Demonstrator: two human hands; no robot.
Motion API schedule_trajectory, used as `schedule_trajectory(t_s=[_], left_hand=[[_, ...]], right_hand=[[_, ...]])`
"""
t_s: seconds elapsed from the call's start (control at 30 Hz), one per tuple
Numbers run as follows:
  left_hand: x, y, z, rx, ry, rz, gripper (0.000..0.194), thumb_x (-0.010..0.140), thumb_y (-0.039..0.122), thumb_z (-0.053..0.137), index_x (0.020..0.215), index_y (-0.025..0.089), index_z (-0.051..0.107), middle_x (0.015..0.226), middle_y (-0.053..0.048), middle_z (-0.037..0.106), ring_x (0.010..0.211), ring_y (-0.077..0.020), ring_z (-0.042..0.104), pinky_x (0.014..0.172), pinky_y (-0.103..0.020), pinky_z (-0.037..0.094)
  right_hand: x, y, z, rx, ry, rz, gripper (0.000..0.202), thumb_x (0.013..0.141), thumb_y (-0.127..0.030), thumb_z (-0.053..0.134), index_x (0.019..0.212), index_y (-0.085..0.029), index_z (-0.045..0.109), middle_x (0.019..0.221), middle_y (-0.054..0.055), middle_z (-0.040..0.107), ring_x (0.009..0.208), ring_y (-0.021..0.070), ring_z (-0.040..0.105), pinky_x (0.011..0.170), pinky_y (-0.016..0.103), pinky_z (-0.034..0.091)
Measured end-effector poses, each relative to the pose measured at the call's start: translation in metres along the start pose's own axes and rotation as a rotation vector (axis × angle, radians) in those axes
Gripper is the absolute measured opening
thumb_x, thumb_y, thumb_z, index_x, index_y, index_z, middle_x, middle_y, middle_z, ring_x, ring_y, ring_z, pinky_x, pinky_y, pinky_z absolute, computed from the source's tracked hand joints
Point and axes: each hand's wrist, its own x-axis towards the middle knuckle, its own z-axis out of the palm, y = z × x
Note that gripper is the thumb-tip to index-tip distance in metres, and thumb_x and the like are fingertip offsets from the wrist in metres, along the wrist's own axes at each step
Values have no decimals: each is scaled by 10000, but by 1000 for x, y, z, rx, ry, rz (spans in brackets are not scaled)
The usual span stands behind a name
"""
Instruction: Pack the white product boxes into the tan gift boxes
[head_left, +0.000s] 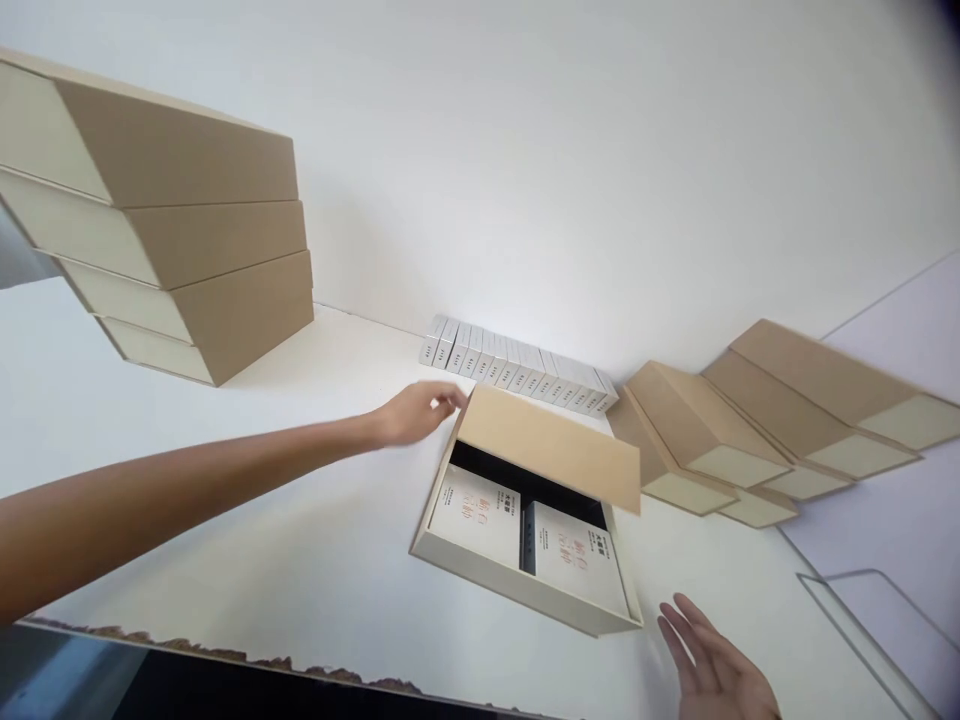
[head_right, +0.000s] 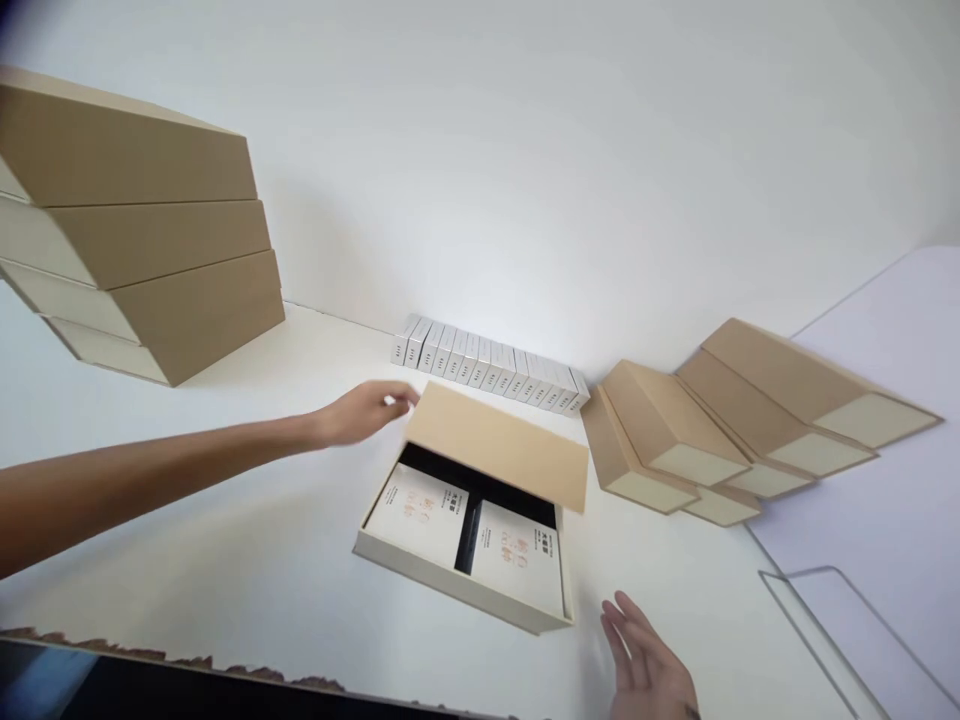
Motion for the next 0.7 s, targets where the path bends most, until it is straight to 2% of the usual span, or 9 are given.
schedule_trajectory(t_s=[0.07, 0.1, 0.17, 0.23, 0.3, 0.37, 0.47, 0.57, 0.7], left_hand=[[-46, -4, -2, 110, -116, 234, 216, 942, 208, 467, 1029, 272, 655, 1310, 1, 613, 1294, -192, 487, 1124, -373, 368], [-65, -7, -2, 162, -101, 272, 237, 965, 217, 409, 1040, 277, 626, 1315, -11, 595, 1295, -204, 476, 1115, -412, 373], [-92, -14, -2, 149, -68, 214, 199, 989, 272, 367, 1090, 283, 537, 1327, -36, 558, 1275, -218, 479, 1070, -438, 423], [-102, -21, -3, 73, -108, 128, 202, 992, 321, 382, 1187, 300, 432, 1441, -55, 448, 1320, -224, 444, 1075, -443, 437], [-101, -27, -5, 19, -250, 102, 431, 948, 391, 503, 1325, 334, 302, 1580, -72, 231, 1400, -257, 370, 1094, -453, 439], [-95, -32, -8, -4, -416, 68, 849, 825, 464, 683, 1446, 379, 110, 1620, -98, 72, 1437, -322, 322, 1072, -473, 469], [-83, -36, -6, -33, -522, 6, 1353, 592, 510, 865, 1486, 398, -144, 1609, -150, 21, 1462, -414, 238, 1072, -549, 458], [-71, -39, 3, -79, -514, 77, 1464, 487, 512, 918, 1488, 380, -142, 1592, -170, 32, 1476, -444, 154, 1118, -620, 368], [-58, -38, 14, -120, -526, 123, 1376, 530, 473, 910, 1480, 373, -81, 1501, -169, 198, 1423, -420, 277, 1080, -628, 396]], right_hand=[[-4, -2, 5, 35, 60, -13, 355, 781, -587, 698, 840, -237, 684, 1155, 96, 671, 1078, 279, 633, 1120, 580, 355], [-6, -5, 11, 46, 94, -18, 365, 771, -592, 702, 839, -234, 683, 1138, 85, 677, 1080, 265, 631, 1142, 562, 333], [-9, -14, 22, 58, 169, -15, 388, 741, -608, 715, 809, -228, 679, 1080, 68, 692, 1070, 243, 632, 1167, 526, 306], [-10, -18, 30, 65, 230, -11, 418, 699, -631, 732, 768, -224, 674, 1022, 59, 702, 1046, 238, 638, 1167, 513, 310], [-11, -17, 32, 63, 254, -11, 436, 676, -647, 740, 748, -221, 676, 997, 61, 704, 1039, 243, 639, 1161, 511, 315], [-13, -13, 29, 61, 254, -8, 434, 669, -642, 741, 744, -219, 682, 998, 68, 702, 1036, 253, 639, 1159, 521, 311], [-19, -7, 23, 43, 241, 21, 375, 670, -574, 739, 758, -216, 673, 1005, 72, 700, 1000, 259, 647, 1161, 548, 287], [-27, -11, 27, 16, 230, 16, 363, 683, -555, 733, 782, -213, 659, 1027, 70, 696, 991, 255, 649, 1160, 546, 278], [-34, -19, 39, 7, 228, -32, 467, 736, -666, 705, 802, -206, 666, 1034, 72, 698, 983, 240, 653, 1142, 524, 301]])
